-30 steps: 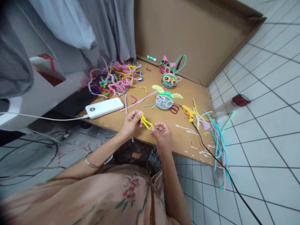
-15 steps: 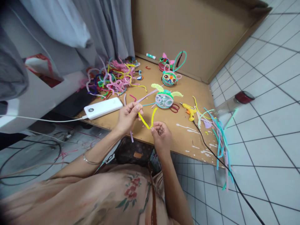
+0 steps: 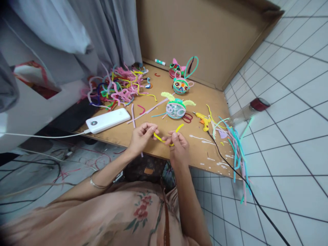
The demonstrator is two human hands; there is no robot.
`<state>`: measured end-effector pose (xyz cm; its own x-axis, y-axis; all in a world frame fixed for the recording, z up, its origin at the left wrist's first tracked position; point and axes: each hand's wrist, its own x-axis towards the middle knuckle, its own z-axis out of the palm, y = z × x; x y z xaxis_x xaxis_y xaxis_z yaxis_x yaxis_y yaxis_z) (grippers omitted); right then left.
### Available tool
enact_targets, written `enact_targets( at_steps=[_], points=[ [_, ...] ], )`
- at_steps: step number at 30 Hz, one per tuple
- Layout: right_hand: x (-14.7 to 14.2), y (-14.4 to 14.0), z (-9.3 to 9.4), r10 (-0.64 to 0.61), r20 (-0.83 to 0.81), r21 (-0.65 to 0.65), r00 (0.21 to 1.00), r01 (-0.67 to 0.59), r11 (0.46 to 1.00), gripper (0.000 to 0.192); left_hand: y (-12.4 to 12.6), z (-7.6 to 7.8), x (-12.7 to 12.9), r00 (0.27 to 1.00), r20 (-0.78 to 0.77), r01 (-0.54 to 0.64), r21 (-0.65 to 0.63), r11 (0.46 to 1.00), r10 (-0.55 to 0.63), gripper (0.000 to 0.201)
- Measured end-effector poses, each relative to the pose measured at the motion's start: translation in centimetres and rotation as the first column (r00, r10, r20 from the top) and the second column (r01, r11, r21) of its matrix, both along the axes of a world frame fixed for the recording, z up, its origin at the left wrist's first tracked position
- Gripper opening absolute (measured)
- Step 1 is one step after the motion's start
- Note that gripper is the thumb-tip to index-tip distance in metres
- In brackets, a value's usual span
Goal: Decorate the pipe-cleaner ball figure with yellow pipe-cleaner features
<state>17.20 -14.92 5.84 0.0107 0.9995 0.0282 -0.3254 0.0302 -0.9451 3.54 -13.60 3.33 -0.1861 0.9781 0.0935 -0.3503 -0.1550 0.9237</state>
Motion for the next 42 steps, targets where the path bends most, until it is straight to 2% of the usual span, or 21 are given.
enact_targets(
  at_steps=[2,5,8,11,13,15,17,19,21,24,26,28,30,32,35,38,42],
  points=[
    [0.8,0.1,0.5,0.034,0.035,-0.006,0.999,-0.034,0.999,0.030,0.1,-0.7,-0.2,0.999,-0.023,0.022,-0.021,1.000,-0.022,0.030],
    [2.1,0.5,0.7,0.057,0.332,0.000,0.942,-0.060,0.998,0.030,0.3,-0.8,-0.7,0.991,-0.125,-0.043,0.021,0.999,0.045,0.022],
    [2.8,1.1,0.8,0.046,0.584,0.078,0.810,-0.113,0.991,0.027,0.5,0.5,-1.3,0.958,-0.272,-0.052,0.160,0.986,0.094,0.016],
    [2.9,1.4,1.2,0.081,0.652,0.098,0.754,-0.190,0.977,0.026,0.8,1.9,-1.5,0.914,-0.401,0.060,0.287,0.956,0.063,0.016],
    [2.9,1.4,1.5,0.129,0.667,0.072,0.733,-0.236,0.969,0.028,1.2,2.1,-1.6,0.841,-0.536,0.164,0.390,0.906,0.078,0.015],
    [3.0,1.3,1.7,0.165,0.685,0.047,0.710,-0.269,0.962,0.029,1.6,1.6,-1.7,0.732,-0.661,0.242,0.480,0.843,0.166,0.015],
    [3.2,1.3,1.8,0.168,0.704,0.039,0.690,-0.274,0.961,0.031,1.9,1.0,-1.8,0.626,-0.728,0.274,0.541,0.795,0.280,0.015],
    [3.3,1.2,1.8,0.114,0.715,0.067,0.690,-0.230,0.971,0.031,1.9,0.5,-1.7,0.560,-0.740,0.262,0.585,0.768,0.373,0.016],
    [3.1,1.1,1.6,0.005,0.722,0.139,0.692,-0.152,0.979,0.030,1.6,0.3,-1.3,0.545,-0.722,0.199,0.605,0.771,0.426,0.018],
    [2.6,0.8,1.1,-0.141,0.755,0.268,0.640,-0.104,0.958,0.027,1.2,0.3,-0.4,0.589,-0.682,0.035,0.557,0.830,0.433,0.023],
    [2.3,0.6,0.8,-0.225,0.792,0.346,0.568,-0.113,0.931,0.027,1.2,0.3,-0.1,0.661,-0.667,-0.011,0.450,0.893,0.344,0.024],
    [2.4,0.6,0.6,-0.329,0.821,0.425,0.467,-0.115,0.898,0.029,1.4,0.2,-0.2,0.721,-0.667,0.045,0.316,0.948,0.188,0.024],
    [2.8,0.7,0.4,-0.419,0.836,0.488,0.355,-0.132,0.863,0.030,1.6,0.2,-0.7,0.730,-0.681,0.116,0.220,0.969,0.067,0.026],
    [3.4,0.9,0.2,-0.470,0.842,0.520,0.264,-0.166,0.838,0.031,1.7,0.3,-1.4,0.704,-0.708,0.126,0.205,0.971,0.058,0.027],
    [4.0,1.1,0.2,-0.505,0.845,0.533,0.174,-0.217,0.818,0.032,1.7,0.8,-1.8,0.632,-0.759,0.112,0.290,0.950,0.157,0.022],
    [3.9,1.0,0.4,-0.514,0.853,0.519,0.094,-0.268,0.812,0.032,1.6,1.1,-1.4,0.529,-0.826,0.199,0.341,0.919,0.192,0.019],
    [3.5,0.7,0.8,-0.535,0.844,0.500,-0.026,-0.323,0.804,0.032,1.7,0.9,-0.6,0.400,-0.895,0.277,0.325,0.904,0.200,0.021]
  ],
)
